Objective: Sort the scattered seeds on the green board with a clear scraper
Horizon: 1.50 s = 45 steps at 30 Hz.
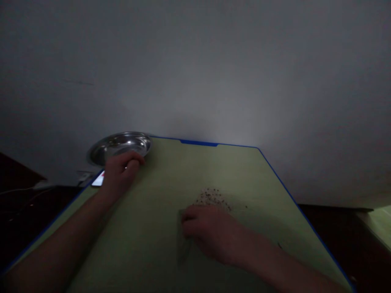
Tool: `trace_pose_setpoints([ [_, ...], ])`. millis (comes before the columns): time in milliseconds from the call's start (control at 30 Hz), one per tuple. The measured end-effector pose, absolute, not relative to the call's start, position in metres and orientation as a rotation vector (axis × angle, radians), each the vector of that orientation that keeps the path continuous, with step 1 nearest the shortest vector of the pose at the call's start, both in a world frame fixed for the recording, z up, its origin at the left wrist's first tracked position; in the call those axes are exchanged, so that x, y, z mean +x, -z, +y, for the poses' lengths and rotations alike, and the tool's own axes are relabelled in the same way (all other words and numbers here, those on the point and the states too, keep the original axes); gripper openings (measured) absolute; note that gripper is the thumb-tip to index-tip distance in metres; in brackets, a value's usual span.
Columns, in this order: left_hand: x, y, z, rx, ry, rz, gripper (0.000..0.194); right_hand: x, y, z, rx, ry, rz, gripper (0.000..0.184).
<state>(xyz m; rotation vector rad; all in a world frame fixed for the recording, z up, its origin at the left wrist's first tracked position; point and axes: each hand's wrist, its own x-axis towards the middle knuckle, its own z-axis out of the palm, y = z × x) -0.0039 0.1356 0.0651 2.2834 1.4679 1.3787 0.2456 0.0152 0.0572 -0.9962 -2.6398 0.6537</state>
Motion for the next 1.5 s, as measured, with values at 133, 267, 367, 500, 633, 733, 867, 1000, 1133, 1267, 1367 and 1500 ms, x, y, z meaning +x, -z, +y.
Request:
trace_pose_setpoints([
  [133, 0.0, -0.063, 0.136, 2.28, -1.349, 1.463, 0.021, 0.281, -0.057, 0.007, -1.084, -0.638, -2.586, 0.023],
  [267, 0.001, -0.059, 0.137, 2.26, -1.347, 1.444, 0.021, 0.304, -0.055, 0.006, -1.122, -0.631, -2.581, 0.026],
  [367, 0.001, -0.057, 0.136, 2.272, -1.351, 1.418, 0.021, 0.309, -0.056, 0.007, -1.14, -0.649, -2.533, 0.026],
  [500, 0.001, -0.058, 0.136, 2.282, -1.33, 1.43, 0.021, 0.292, -0.064, 0.015, -1.143, -0.65, -2.463, 0.024],
  [633, 0.0, -0.06, 0.136, 2.282, -1.317, 1.449, 0.021, 0.257, -0.064, 0.035, -1.059, -0.651, -2.459, 0.024],
  [733, -0.002, -0.06, 0.137, 2.28, -1.302, 1.47, 0.021, 0.24, -0.056, 0.055, -1.042, -0.599, -2.466, 0.023],
  [867, -0.003, -0.06, 0.138, 2.299, -1.295, 1.462, 0.022, 0.25, -0.048, 0.073, -1.096, -0.532, -2.435, 0.023],
  [1000, -0.001, -0.061, 0.138, 2.297, -1.275, 1.452, 0.021, 0.286, -0.048, 0.074, -1.195, -0.482, -2.377, 0.023],
  [1133, 0.001, -0.061, 0.137, 2.302, -1.263, 1.442, 0.021, 0.318, -0.044, 0.066, -1.276, -0.445, -2.351, 0.022],
  [1267, 0.002, -0.06, 0.137, 2.309, -1.254, 1.431, 0.021, 0.335, -0.045, 0.06, -1.322, -0.443, -2.319, 0.02],
  [1367, 0.001, -0.059, 0.138, 2.308, -1.255, 1.43, 0.021, 0.34, -0.054, 0.065, -1.389, -0.404, -2.273, 0.016],
  [1500, -0.001, -0.06, 0.139, 2.328, -1.232, 1.436, 0.021, 0.348, -0.069, 0.088, -1.595, -0.265, -2.177, 0.011],
])
